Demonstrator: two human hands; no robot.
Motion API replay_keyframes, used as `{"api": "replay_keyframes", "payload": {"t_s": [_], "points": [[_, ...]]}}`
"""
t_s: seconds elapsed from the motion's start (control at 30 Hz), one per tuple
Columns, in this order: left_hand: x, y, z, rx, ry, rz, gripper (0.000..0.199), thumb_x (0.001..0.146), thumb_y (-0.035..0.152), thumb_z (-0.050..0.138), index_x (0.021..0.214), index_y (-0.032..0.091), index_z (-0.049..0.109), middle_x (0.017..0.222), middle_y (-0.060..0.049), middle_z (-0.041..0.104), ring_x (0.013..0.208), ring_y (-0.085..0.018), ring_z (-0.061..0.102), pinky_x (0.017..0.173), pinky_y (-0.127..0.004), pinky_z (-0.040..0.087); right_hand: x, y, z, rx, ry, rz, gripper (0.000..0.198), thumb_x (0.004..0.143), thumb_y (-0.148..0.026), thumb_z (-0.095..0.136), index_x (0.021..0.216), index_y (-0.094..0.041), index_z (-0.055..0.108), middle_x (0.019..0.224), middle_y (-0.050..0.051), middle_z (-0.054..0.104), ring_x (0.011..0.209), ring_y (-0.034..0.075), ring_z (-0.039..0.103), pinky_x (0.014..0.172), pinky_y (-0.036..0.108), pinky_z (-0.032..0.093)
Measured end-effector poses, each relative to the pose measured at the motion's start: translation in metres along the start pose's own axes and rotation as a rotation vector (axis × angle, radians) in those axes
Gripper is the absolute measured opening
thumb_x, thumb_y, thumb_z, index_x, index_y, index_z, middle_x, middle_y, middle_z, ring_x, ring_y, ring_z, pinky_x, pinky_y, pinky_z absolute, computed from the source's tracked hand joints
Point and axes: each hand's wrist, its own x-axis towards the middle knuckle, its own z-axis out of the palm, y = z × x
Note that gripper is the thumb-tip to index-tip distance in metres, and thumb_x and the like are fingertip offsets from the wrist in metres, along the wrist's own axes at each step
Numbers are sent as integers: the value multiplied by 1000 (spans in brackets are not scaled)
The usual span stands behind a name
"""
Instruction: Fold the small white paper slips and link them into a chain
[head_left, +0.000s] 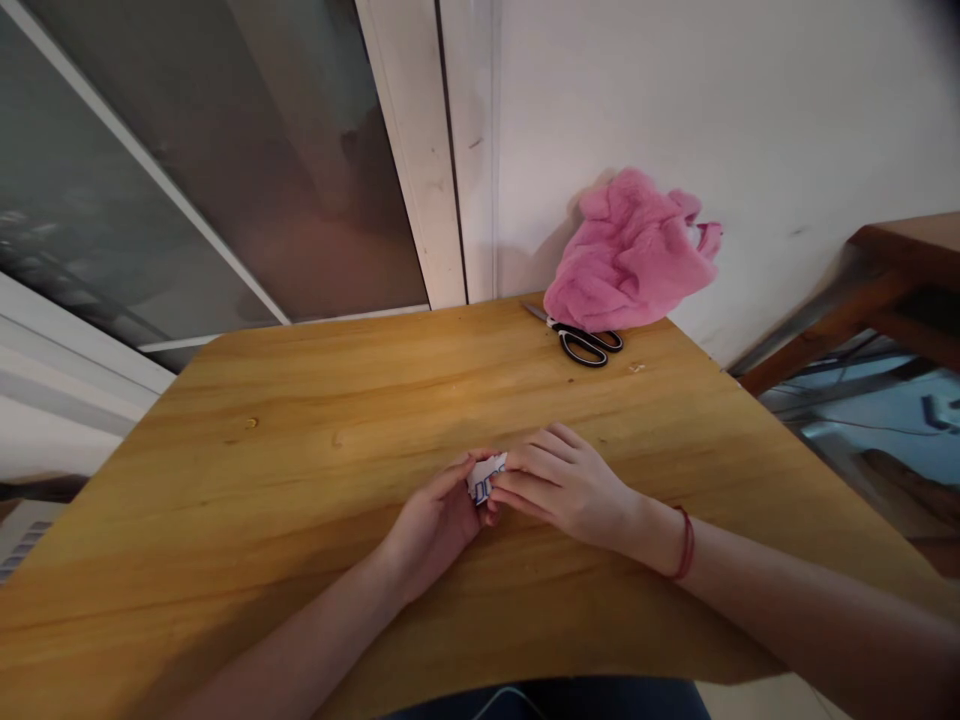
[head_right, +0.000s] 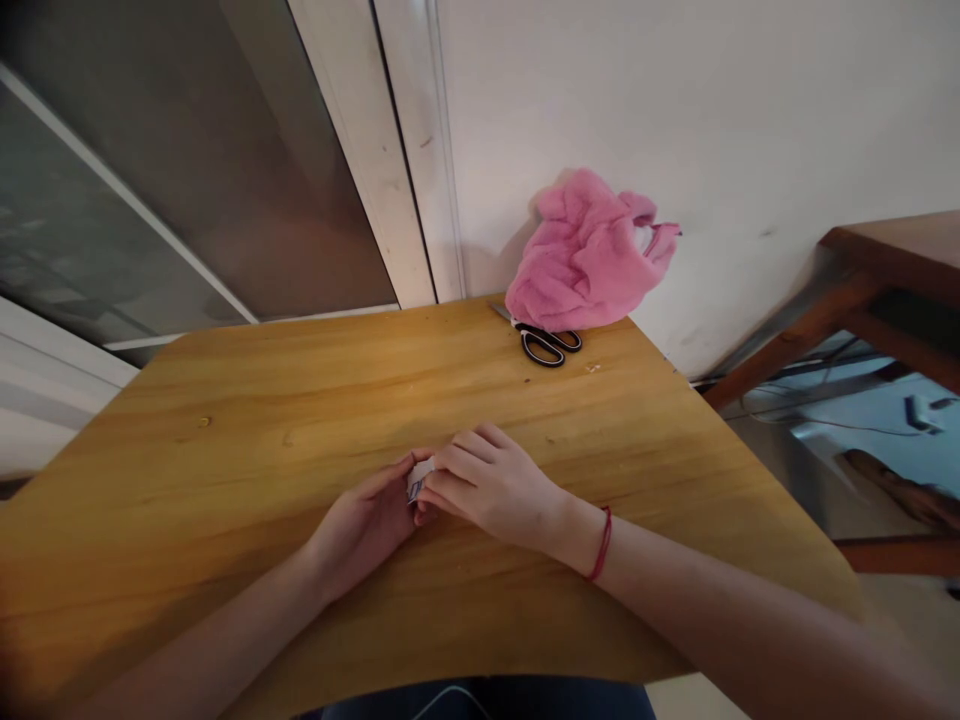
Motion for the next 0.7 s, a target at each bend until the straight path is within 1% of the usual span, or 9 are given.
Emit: {"api": "replay_keyframes", "payload": {"t_s": [0.1, 0.23, 0.33, 0.4, 0.47, 0.57, 0.63, 0.7], "points": [[-1, 0, 1, 27, -2, 4, 19, 88, 23, 43, 95, 15, 59, 80, -3, 55, 66, -11, 50, 62, -24, 39, 1, -2, -2, 101, 39, 53, 19, 89, -27, 50, 78, -19, 63, 76, 1, 62, 70, 13, 49, 65, 28, 36], [0, -3, 4, 65, -17, -13, 24, 91, 30, 37, 93, 16, 57, 78, -4, 55, 63, -12, 51, 60, -26, 39, 2, -4, -1, 223, 82, 226, 16, 89, -26, 51, 81, -17, 61, 78, 3, 61, 73, 13, 51, 69, 28, 36], [0, -6, 6, 80, -38, -26, 29, 91, 34, 35, 89, 15, 57, 78, -5, 54, 62, -13, 51, 59, -26, 39, 2, -4, 3, 212, 34, 333, 14, 88, -27, 53, 82, -17, 60, 79, 3, 60, 76, 15, 52, 72, 30, 35], [0, -7, 6, 102, -34, -18, 23, 90, 30, 40, 89, 14, 57, 77, -5, 54, 62, -13, 52, 58, -25, 39, 3, -5, 4, 237, -3, 376, 12, 87, -27, 52, 84, -17, 58, 80, 3, 60, 78, 16, 52, 73, 31, 36], [-1, -6, 5, 111, -19, -8, 13, 87, 22, 47, 91, 14, 57, 76, -3, 53, 61, -11, 52, 56, -23, 39, 3, -5, 3, 303, -17, 405, 10, 88, -22, 49, 88, -17, 57, 81, 4, 59, 79, 16, 52, 74, 30, 37], [0, -4, 0, 97, 7, 27, 12, 84, 15, 51, 95, 14, 56, 77, -2, 53, 59, -8, 50, 55, -20, 38, 2, -4, -2, 390, -15, 411, 15, 88, -16, 43, 97, -16, 54, 87, 5, 59, 83, 16, 51, 76, 30, 38], [1, -2, -2, 92, 23, 59, 12, 85, 15, 50, 95, 14, 57, 75, -2, 53, 58, -6, 49, 54, -19, 38, 2, -3, -4, 405, -48, 410, 18, 86, -19, 47, 103, -16, 53, 93, 6, 58, 87, 17, 51, 78, 31, 39], [2, -1, -4, 94, 49, 82, 12, 85, 15, 51, 94, 13, 58, 73, -1, 52, 57, -6, 48, 53, -18, 38, 2, -4, -4, 406, -119, 426, 25, 84, -28, 53, 107, -17, 52, 97, 7, 57, 91, 19, 51, 80, 32, 40]]}}
